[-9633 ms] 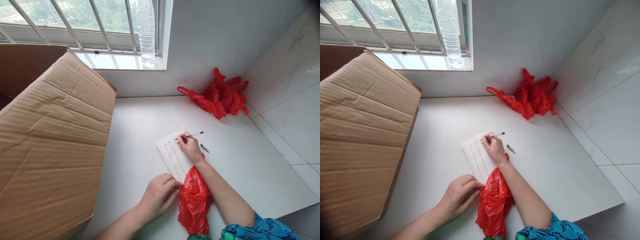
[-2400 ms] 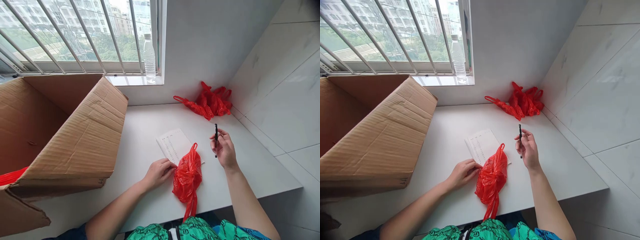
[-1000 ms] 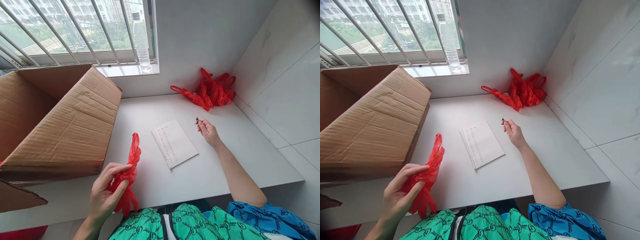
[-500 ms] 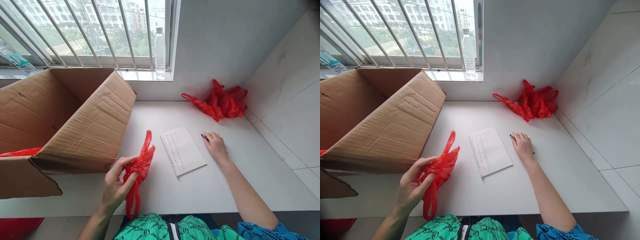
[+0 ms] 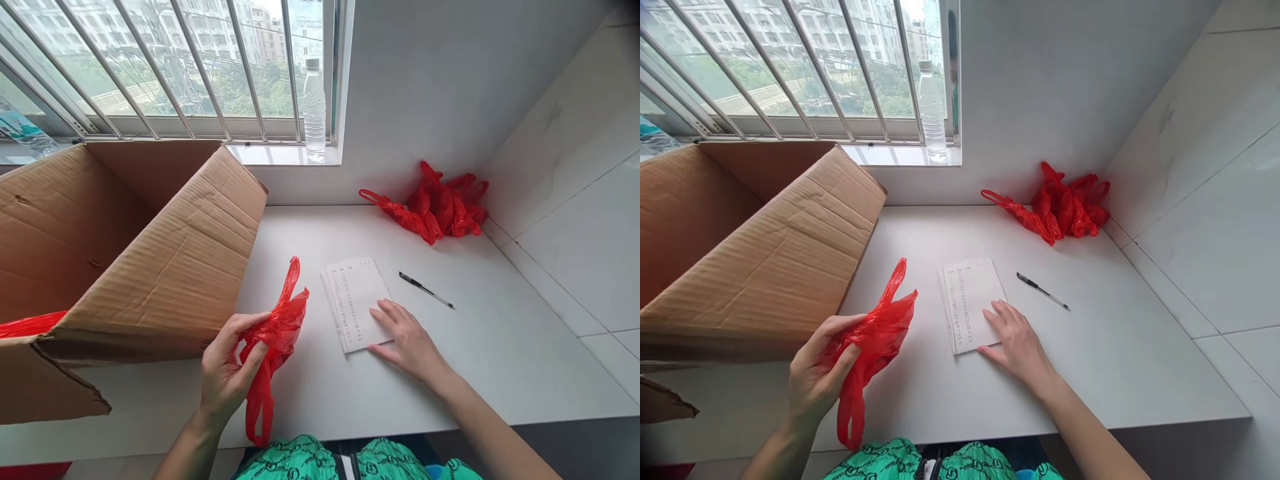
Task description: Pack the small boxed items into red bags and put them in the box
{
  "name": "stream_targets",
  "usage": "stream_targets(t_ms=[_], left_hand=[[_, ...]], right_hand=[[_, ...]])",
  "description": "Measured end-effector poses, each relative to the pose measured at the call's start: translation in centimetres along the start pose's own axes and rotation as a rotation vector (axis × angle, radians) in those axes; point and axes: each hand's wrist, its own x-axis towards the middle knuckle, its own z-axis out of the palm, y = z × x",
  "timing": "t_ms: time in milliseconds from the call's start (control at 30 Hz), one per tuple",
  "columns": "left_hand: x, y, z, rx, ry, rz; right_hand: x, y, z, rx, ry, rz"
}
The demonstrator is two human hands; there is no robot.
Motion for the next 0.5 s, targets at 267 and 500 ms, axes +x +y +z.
stream_targets(t_ms=[267,500], left_hand=[[3.2,2.0,1.7,-0.085,-0.083,-0.095],[8.4,3.6,6.0,-0.077,-0.337,0.077]], right_hand=[[3.7,-1.9,-3.7,0.179,0.150,0.079],[8.4,-2.6,-8.7,0.595,0.162,0.006]])
